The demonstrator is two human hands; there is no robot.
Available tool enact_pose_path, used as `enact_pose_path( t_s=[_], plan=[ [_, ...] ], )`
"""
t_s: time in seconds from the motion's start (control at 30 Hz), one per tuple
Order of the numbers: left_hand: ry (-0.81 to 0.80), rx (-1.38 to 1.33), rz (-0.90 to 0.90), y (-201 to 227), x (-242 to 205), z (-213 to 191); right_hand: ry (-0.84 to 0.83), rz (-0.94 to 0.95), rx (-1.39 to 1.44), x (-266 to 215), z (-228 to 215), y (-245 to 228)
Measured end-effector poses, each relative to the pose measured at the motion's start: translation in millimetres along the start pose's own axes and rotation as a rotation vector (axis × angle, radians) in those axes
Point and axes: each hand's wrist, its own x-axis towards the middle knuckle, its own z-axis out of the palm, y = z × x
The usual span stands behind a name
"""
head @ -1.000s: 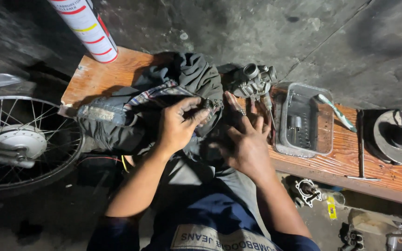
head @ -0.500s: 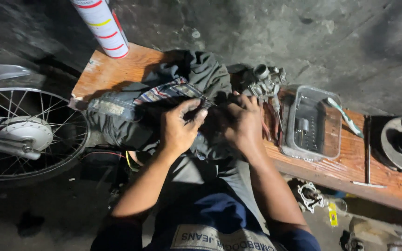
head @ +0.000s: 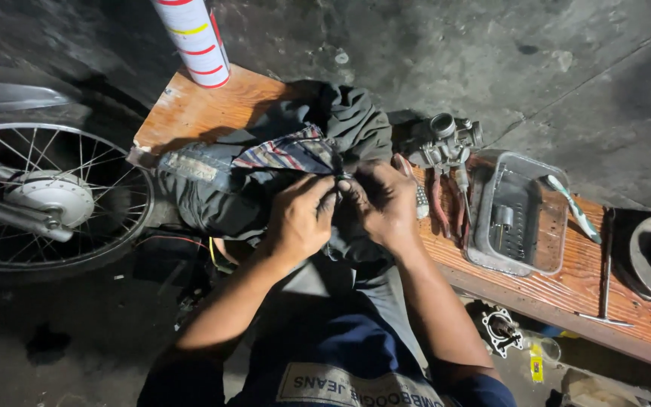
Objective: The person cleans a small metal part with a cloth, then picks up a carburetor and uses pliers to adjust a screw on its side. They then place the carburetor on the table and use a toothbrush to scrub a small component inside a plastic tray.
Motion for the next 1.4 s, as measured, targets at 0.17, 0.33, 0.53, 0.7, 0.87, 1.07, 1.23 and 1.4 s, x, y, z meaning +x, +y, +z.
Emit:
enact_pose_path(
  t_s=[0.17,0.33,0.53,0.7,0.87,1.07,1.23,1.4],
  plan=[
    [0.046,0.055,0.038,-6.8,-5.9,9.1,0.084,0.053,-0.015,2.6,3.3,-8.3],
    [0.08,0.051,-0.028,-5.2,-3.0,1.8,0.175,0.245,0.335,-0.1,10.4,12.8],
    [0.02,-0.033,-0.178,-13.9,-12.6,8.4,0.036,0.145,0.356,-2.6,6.8,-2.8],
    [0.143,0.139,0.041,-24.0,-20.3,26.5,0.068,0.034,-0.06,-9.8,17.2,20.1],
    [0.221,0.245,0.15,-11.7,-14.8,19.3,0.167,0.231,0.199,-2.2,19.5,13.5],
    [0.225,0.192,0.187,-9.9,-7.6,13.4,0.093,0.305,0.465,0.3,2.8,-5.0],
    [0.258,0.228,0.22,-15.6,-12.3,26.0,0.073,0.173,0.277,-5.5,15.0,14.2],
    [0.329,0.288,0.307,-3.2,-4.1,20.6,0.164,0.297,0.282,-4.6,24.1,25.0]
  ],
)
